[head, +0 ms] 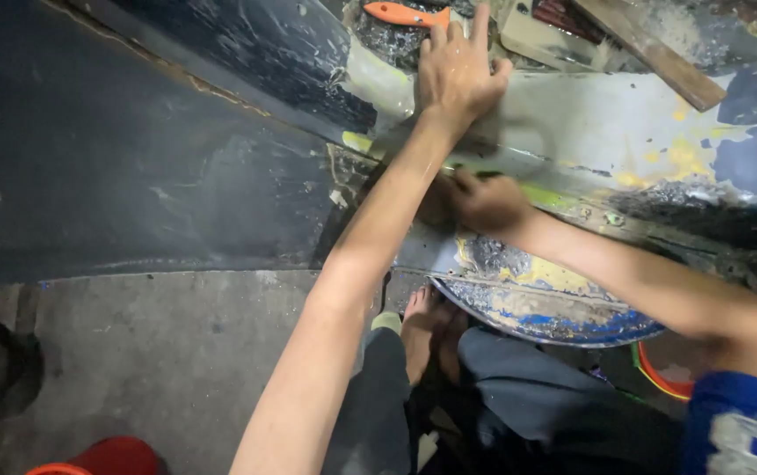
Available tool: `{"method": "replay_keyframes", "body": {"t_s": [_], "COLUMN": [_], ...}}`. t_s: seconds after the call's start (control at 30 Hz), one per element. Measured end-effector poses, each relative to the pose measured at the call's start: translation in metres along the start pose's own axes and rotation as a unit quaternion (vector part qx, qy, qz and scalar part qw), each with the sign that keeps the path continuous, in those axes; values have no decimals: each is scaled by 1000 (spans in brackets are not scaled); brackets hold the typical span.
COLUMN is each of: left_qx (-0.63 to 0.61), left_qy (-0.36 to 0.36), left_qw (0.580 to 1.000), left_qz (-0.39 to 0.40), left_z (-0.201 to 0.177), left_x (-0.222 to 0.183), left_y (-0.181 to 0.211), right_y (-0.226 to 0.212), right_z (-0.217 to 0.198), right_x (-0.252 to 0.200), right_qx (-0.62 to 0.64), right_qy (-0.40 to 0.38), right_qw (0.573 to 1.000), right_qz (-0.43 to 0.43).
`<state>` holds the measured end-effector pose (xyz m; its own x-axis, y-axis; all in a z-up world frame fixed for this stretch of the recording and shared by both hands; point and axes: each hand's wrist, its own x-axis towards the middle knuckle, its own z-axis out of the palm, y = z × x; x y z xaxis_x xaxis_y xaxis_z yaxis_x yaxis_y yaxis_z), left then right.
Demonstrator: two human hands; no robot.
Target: Hand-sanding the interior panels of a motorcycle body to smooth the surface.
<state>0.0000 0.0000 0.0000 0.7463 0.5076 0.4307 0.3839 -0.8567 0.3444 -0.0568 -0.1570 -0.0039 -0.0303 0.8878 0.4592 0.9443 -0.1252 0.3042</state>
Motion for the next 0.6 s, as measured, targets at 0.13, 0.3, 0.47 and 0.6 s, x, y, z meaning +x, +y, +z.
{"method": "replay_keyframes", "body": {"t_s": [0.13,0.3,0.47,0.6], "left_qx": [-8,-24,-26,-13], "left_qy": [0,8,16,24], "left_qw": [1000,999,999,999], "left_qz": [5,24,18,20], "left_z": [-1,-15,-15,-9], "left_x": [3,2,2,3], "left_y": [0,4,3,2], "right_y": [21,25,21,17], "right_z": [-62,-79,-68,-40], "right_x": [-29,-51,-36,-19], "right_qx": [54,-31,-41,9], "right_qy": [-97,-135,-166,-64], "right_qw": [993,983,982,998], "right_qz": [29,118,77,-1]}}
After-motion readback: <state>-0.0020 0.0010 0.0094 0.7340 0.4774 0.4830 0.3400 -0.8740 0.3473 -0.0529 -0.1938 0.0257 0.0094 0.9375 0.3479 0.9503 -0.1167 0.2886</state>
